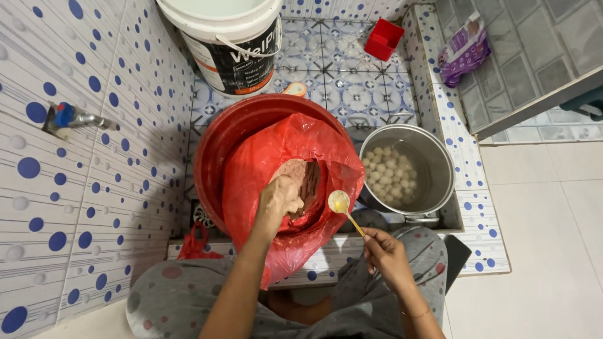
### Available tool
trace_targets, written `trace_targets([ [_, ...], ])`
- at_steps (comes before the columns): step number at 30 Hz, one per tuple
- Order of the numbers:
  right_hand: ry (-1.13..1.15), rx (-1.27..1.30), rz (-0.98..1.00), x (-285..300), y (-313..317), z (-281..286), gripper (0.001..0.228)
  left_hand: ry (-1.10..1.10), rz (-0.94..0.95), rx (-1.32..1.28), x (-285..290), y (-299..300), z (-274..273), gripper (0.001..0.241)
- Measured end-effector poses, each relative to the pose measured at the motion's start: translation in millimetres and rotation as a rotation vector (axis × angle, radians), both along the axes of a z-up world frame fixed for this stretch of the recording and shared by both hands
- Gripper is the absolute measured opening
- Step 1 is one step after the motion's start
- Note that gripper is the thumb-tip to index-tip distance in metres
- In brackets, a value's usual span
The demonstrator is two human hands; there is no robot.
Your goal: Forming meatballs by hand and dropping them into a pot of water using a spoon.
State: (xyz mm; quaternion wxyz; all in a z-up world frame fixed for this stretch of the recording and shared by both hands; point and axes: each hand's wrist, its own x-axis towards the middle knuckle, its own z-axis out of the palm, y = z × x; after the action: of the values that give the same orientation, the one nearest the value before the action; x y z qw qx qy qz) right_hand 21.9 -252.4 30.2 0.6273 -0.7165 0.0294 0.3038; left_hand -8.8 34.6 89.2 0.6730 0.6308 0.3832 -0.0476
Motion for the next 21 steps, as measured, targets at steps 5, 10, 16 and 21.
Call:
trace_targets([
  [5,0.011,0.017,0.0,0,3,-4,0.029,-0.394,0.084,-0.192,-17,-5,-13,0.01],
  [10,-0.015,0.046,0.026,-2,3,-1,0.028,-0.351,0.143,-0.196,-16,-9,-15,0.027],
  [16,-0.009,0.053,0.011,-1,-1,-7,0.027,-0.315,0.104,-0.03,-13,-10,-50,0.021],
  [21,0.003,0.105,-0.015,1,-5,-15,0.03,-0.42,0.175,-0.206,-12,-13,-45,0.018],
])
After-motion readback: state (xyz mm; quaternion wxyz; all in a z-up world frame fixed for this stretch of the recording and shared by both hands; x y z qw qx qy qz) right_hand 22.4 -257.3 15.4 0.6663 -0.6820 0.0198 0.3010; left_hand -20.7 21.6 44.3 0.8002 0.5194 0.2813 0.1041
